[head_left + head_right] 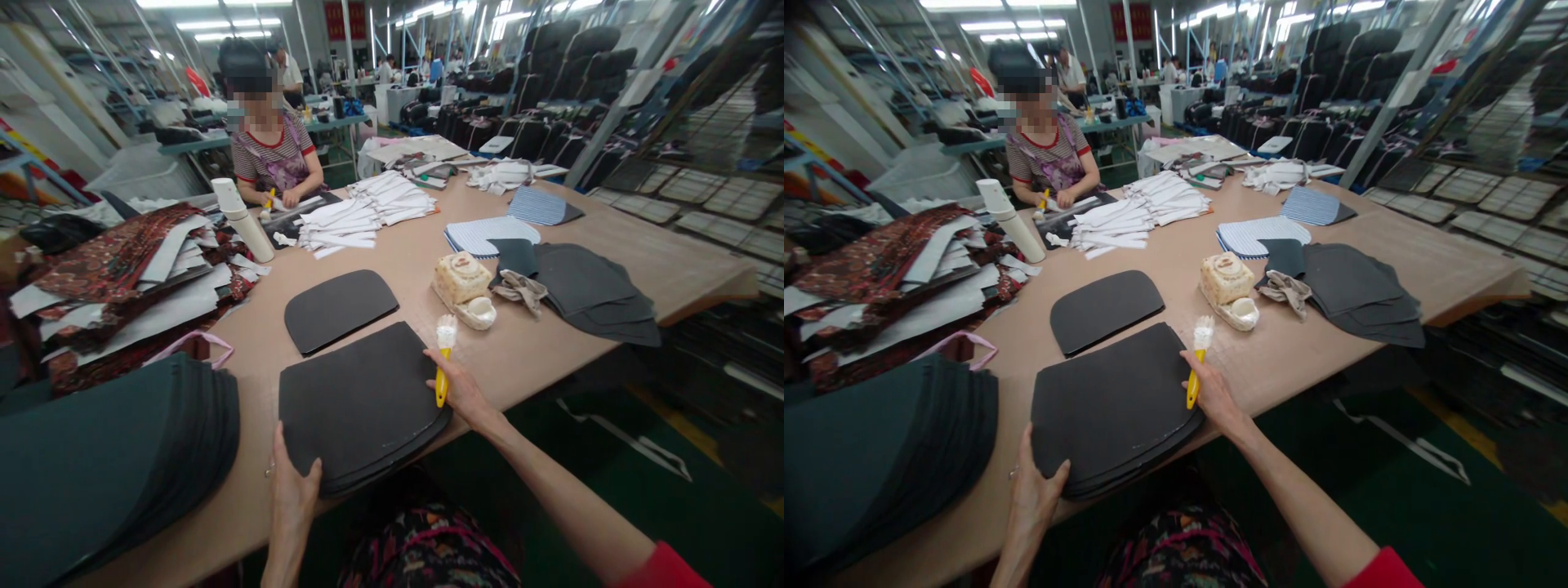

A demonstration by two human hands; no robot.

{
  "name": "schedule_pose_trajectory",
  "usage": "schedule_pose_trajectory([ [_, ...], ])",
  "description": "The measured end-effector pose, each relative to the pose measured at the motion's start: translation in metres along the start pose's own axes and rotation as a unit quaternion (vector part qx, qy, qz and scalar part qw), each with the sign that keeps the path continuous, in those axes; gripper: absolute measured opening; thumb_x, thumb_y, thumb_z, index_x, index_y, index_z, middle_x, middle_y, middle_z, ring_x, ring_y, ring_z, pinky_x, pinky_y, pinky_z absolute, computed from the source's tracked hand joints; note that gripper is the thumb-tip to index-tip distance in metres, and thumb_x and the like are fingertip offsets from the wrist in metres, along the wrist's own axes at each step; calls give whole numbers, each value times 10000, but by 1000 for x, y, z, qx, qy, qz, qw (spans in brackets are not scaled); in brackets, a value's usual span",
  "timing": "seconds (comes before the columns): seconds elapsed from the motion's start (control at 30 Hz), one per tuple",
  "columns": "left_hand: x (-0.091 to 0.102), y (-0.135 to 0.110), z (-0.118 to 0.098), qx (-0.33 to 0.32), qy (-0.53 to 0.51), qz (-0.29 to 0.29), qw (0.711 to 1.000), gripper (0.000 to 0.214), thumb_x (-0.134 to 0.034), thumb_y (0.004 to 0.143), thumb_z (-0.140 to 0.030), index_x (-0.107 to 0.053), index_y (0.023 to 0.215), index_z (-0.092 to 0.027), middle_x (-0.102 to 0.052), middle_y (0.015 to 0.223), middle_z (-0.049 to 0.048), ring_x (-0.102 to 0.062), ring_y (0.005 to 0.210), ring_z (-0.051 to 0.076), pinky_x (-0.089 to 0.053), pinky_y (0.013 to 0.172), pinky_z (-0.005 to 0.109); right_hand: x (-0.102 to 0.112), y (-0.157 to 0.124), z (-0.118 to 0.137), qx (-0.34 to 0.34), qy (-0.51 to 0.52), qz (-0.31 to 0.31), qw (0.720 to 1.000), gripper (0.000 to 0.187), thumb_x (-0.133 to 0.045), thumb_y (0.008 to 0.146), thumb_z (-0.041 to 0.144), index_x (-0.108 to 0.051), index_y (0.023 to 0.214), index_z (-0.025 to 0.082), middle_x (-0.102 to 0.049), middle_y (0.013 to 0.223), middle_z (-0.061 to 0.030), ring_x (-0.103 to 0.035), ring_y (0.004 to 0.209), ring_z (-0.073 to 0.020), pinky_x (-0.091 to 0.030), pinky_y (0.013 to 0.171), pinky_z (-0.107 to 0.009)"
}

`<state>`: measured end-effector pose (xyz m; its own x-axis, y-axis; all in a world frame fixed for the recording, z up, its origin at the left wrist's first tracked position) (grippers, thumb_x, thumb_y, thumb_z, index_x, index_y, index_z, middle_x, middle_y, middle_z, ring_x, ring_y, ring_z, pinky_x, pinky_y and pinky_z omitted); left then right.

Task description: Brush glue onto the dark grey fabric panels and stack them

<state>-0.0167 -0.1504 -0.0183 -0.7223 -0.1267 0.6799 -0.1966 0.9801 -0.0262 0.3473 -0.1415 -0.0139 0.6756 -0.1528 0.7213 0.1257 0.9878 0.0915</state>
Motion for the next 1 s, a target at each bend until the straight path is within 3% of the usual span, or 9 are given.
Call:
schedule_pose_trajectory([
  [0.1, 0, -6, -5, -2, -29, -5, 1000, 834, -607, 672, -216, -228, 1414, -170, -401, 1396, 146, -381, 1296, 309, -284, 1093, 470, 7, -3, 5, 20, -142, -41, 989, 527, -616, 766, 252, -521, 1280, 178, -628, 933, -136, -558, 918, -317, -445, 780, -452],
  [0.17, 0, -9, -8, -9, -38, -11, 999, 839, -595, 665, -170, -218, 1414, -154, -382, 1413, 157, -363, 1310, 294, -278, 1099, 460, 3, -5, 12, 62, -206, -54, 975, 490, -610, 777, 248, -541, 1256, 176, -623, 898, -135, -561, 905, -315, -449, 764, -433],
  [0.27, -2, -11, -7, -3, -29, -12, 1000, 841, -573, 661, -134, -203, 1416, -121, -362, 1426, 183, -344, 1324, 289, -288, 1094, 453, -15, -9, 18, 118, -177, -27, 977, 380, -526, 834, 238, -565, 1199, 141, -621, 866, -123, -591, 813, -251, -479, 717, -354],
  [0.37, -2, -12, -5, 9, -16, -3, 1000, 849, -576, 659, -126, -196, 1418, -89, -361, 1418, 207, -349, 1319, 297, -296, 1089, 445, -26, -13, 18, 133, -150, -21, 979, 331, -459, 874, 299, -581, 1134, 133, -622, 864, -122, -603, 783, -239, -500, 704, -344],
  [0.57, 6, -14, -3, 5, -1, -16, 1000, 887, -617, 653, -123, -180, 1425, -121, -380, 1395, 195, -349, 1313, 308, -291, 1082, 466, -24, -15, 14, 128, -127, -23, 983, 402, -395, 897, 404, -585, 1118, 127, -614, 881, -137, -608, 797, -257, -512, 704, -368],
  [0.73, 7, -13, 9, 14, -25, -16, 999, 853, -667, 594, -116, -322, 1372, -177, -358, 1399, 157, -291, 1331, 326, -232, 1090, 525, -23, -15, 12, 118, -125, -21, 985, 441, -373, 895, 457, -587, 1122, 145, -606, 872, -121, -612, 787, -249, -512, 700, -369],
  [0.87, 9, -8, 35, 51, -82, -3, 995, 752, -670, 582, -138, -435, 1292, -209, -445, 1312, 135, -505, 1129, 277, -485, 879, 430, -27, -16, 7, 117, -131, -18, 984, 476, -362, 895, 491, -587, 1119, 136, -601, 893, -131, -612, 792, -249, -508, 703, -369],
  [1.0, 22, -6, 61, 90, -118, -20, 989, 526, -611, 702, -297, -525, 1198, -143, -586, 1027, 118, -608, 788, 190, -536, 690, 354, -30, -17, 0, 117, -129, -15, 985, 513, -360, 887, 530, -579, 1136, 138, -608, 908, -136, -617, 808, -255, -508, 688, -363],
])
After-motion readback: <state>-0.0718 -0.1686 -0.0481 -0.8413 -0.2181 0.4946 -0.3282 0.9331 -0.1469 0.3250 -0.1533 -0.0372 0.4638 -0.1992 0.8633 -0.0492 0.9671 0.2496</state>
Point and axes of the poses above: each hand's wrist, its own y-axis towards the middle knuckle, its own x-axis out of the back of the hand, z = x × y, the point moved 10 cm from there along y, towards the middle knuckle
